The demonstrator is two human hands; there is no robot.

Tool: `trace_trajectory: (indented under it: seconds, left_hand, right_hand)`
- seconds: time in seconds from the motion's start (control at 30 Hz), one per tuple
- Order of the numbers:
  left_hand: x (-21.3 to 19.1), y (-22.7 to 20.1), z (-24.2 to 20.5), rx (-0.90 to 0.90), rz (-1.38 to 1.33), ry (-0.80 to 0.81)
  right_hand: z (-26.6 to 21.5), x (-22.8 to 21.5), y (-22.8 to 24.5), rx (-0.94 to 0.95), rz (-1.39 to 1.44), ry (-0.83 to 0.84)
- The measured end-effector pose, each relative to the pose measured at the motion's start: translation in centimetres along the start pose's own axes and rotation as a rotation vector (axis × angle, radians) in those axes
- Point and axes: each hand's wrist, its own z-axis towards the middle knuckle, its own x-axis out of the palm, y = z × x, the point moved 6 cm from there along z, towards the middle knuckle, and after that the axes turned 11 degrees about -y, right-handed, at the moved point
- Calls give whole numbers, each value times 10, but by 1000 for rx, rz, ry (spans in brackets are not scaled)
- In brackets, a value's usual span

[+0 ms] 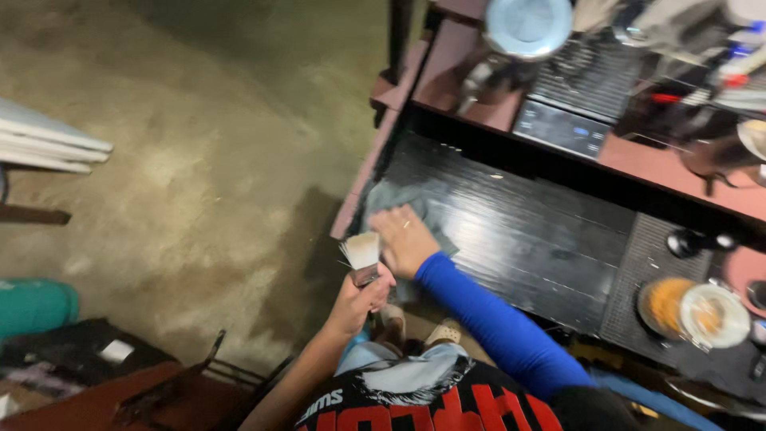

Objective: The person wipes a black mat and a wooden tray with a grey cloth. They then use a brush to apply a liquid finish to the wooden tray and the black mat on the counter.

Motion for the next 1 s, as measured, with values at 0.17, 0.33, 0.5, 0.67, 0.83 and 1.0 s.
trace_trajectory:
  seconds: [0.17, 0.33, 0.5, 0.67, 0.83, 1.0]
  left_hand:
    - [35, 6, 5, 8, -60, 64]
    - [58, 8, 7, -33, -80, 108]
    - [50, 8, -1, -31, -39, 74]
    - [23, 2, -11, 34, -32, -9]
    - [6, -11, -10, 74, 67, -238]
    - [16, -26, 7, 22, 18, -284]
  right_hand:
    - [-87, -55, 23, -112, -73, -80]
    - [-189, -143, -73, 468, -444, 78]
    - [-174, -199, -155, 498, -754, -321]
    - [-49, -125, -190, 716, -373, 85]
    - [11, -5, -57, 364, -321, 423]
    - [-54, -38, 0, -80, -156, 90]
